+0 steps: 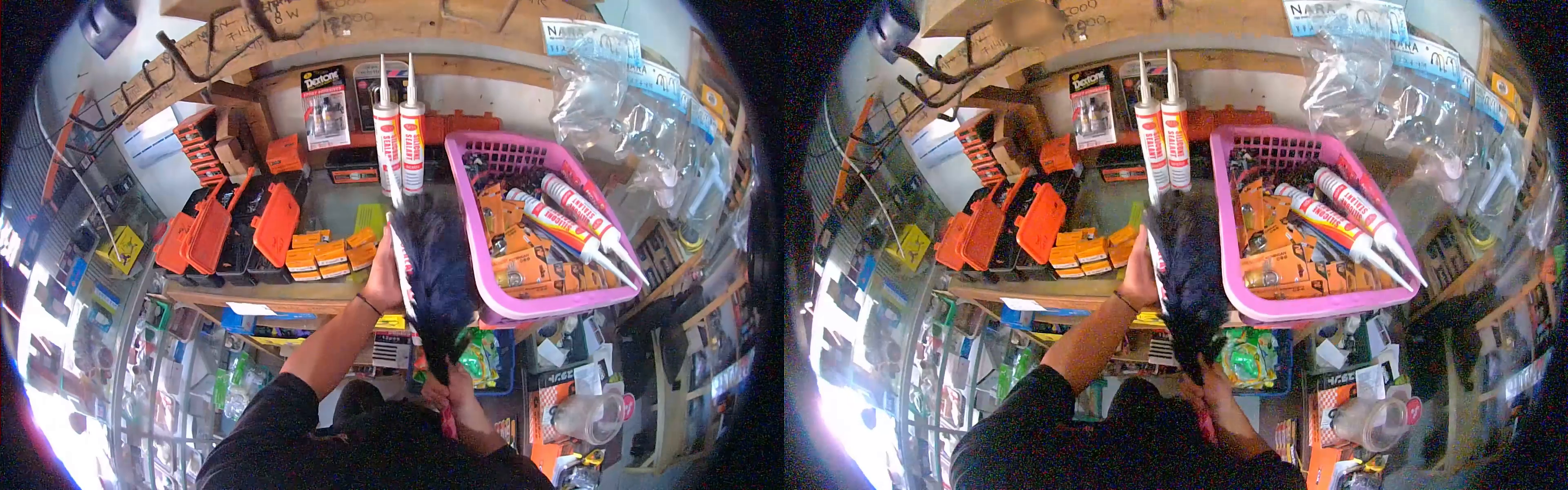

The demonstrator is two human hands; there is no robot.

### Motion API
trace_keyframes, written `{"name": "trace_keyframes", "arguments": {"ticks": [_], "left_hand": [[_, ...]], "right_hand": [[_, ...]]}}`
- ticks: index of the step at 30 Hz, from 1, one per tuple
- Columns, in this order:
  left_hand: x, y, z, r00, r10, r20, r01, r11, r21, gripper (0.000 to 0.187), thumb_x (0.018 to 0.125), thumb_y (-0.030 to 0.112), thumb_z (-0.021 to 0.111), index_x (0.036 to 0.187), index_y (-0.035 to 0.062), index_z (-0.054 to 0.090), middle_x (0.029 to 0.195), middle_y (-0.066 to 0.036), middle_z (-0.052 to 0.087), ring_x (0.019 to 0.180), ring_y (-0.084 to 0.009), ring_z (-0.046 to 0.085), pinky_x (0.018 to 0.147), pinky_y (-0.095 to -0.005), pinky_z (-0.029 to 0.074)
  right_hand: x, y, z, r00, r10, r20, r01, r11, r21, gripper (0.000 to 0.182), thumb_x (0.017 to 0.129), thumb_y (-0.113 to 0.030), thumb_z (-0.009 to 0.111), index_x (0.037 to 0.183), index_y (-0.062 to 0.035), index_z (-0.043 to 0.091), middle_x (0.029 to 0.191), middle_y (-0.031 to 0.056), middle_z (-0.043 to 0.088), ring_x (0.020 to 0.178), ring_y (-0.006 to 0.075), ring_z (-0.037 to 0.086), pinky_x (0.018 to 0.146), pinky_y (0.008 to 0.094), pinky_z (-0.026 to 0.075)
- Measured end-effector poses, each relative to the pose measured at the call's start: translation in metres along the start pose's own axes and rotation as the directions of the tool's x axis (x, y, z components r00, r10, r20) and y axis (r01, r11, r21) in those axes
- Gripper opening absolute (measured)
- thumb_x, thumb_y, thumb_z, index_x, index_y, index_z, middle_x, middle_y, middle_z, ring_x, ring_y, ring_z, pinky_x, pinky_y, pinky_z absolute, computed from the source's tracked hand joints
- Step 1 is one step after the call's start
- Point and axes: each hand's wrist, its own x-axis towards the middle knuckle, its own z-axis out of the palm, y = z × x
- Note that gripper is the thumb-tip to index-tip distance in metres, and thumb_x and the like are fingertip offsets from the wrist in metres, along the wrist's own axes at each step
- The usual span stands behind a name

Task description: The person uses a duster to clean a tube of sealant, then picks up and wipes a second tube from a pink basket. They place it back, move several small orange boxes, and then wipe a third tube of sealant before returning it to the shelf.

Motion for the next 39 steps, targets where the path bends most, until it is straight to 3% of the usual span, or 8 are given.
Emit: {"name": "trace_keyframes", "arguments": {"ticks": [3,8,11,14,21,24,29,39], "left_hand": [[0.015,-0.009,-0.077,0.998,0.019,0.054,-0.024,0.995,0.096,0.04,0.081,0.033,0.049,0.112,0.0079,0.043,0.092,-0.013,0.053,0.084,-0.0242,0.054,0.073,-0.0324,0.047],[0.001,-0.001,0.001,0.997,0.073,-0.037,-0.072,0.997,0.016,0.048,0.082,0.047,0.04,0.111,0.009,0.045,0.102,-0.011,0.054,0.087,-0.0245,0.055,0.08,-0.0382,0.044],[0.0,-0.003,-0.034,0.989,0.148,-0.005,-0.134,0.908,0.397,0.04,0.081,0.039,0.044,0.108,0.0098,0.041,0.091,-0.012,0.054,0.077,-0.0242,0.054,0.068,-0.0391,0.048],[-0.007,-0.003,0.022,0.977,0.074,-0.199,-0.061,0.996,0.068,0.046,0.081,0.048,0.039,0.109,0.0116,0.046,0.089,-0.008,0.057,0.079,-0.022,0.057,0.07,-0.031,0.048],[0.001,0.0,-0.018,0.996,0.084,0.024,-0.087,0.974,0.209,0.047,0.082,0.045,0.039,0.114,0.0095,0.044,0.106,-0.011,0.052,0.093,-0.0228,0.052,0.084,-0.0387,0.041],[0.007,-0.001,-0.014,0.995,0.094,-0.023,-0.094,0.996,0.014,0.049,0.083,0.045,0.038,0.115,0.0093,0.042,0.108,-0.009,0.052,0.097,-0.0246,0.05,0.086,-0.0392,0.039],[0.018,0.0,-0.085,0.984,-0.054,0.167,0.028,0.987,0.156,0.047,0.083,0.043,0.038,0.115,0.0095,0.041,0.096,-0.009,0.056,0.086,-0.0243,0.055,0.079,-0.0376,0.045],[-0.006,0.002,-0.012,0.943,0.04,0.33,-0.017,0.997,-0.072,0.041,0.086,0.038,0.035,0.116,0.0095,0.041,0.103,-0.011,0.051,0.095,-0.0243,0.049,0.083,-0.0357,0.04]], "right_hand": [[0.025,0.018,0.061,0.524,-0.273,-0.806,-0.439,0.725,-0.531,0.024,0.086,-0.027,0.044,0.102,-0.0094,0.043,0.066,0.0134,0.052,0.047,0.0223,0.05,0.04,0.0299,0.042],[-0.008,0.006,-0.02,0.993,0.044,-0.107,-0.083,0.911,-0.404,0.027,0.086,-0.031,0.041,0.105,-0.0121,0.038,0.081,0.0161,0.04,0.069,0.0228,0.043,0.054,0.0324,0.039],[0.004,0.026,0.017,0.853,-0.522,-0.031,-0.279,-0.406,-0.87,0.032,0.088,-0.037,0.032,0.081,-0.0081,0.042,0.038,0.0004,0.028,0.026,0.0131,0.027,0.031,0.0258,0.024],[0.002,0.001,0.017,0.659,-0.415,-0.628,-0.381,0.536,-0.754,0.033,0.085,-0.04,0.04,0.086,-0.0065,0.044,0.044,0.004,0.038,0.032,0.0146,0.035,0.033,0.0271,0.028],[0.03,0.02,0.06,0.738,-0.674,0.013,-0.349,-0.398,-0.848,0.035,0.085,-0.04,0.04,0.084,-0.0064,0.047,0.042,0.0035,0.038,0.031,0.0156,0.035,0.033,0.0277,0.028],[0.025,0.019,0.057,0.446,-0.229,-0.865,-0.154,0.933,-0.326,0.027,0.084,-0.038,0.044,0.08,-0.0111,0.046,0.038,0.003,0.032,0.029,0.0138,0.03,0.032,0.027,0.027],[0.018,0.036,0.041,0.694,-0.505,-0.513,-0.48,0.205,-0.853,0.029,0.088,-0.038,0.033,0.084,-0.0108,0.043,0.038,0.0004,0.029,0.027,0.0134,0.028,0.029,0.0247,0.021],[0.044,0.039,0.097,0.646,-0.284,-0.709,-0.187,0.841,-0.508,0.026,0.087,-0.035,0.037,0.081,-0.0099,0.041,0.037,0.0,0.029,0.026,0.012,0.027,0.031,0.0237,0.024]]}}
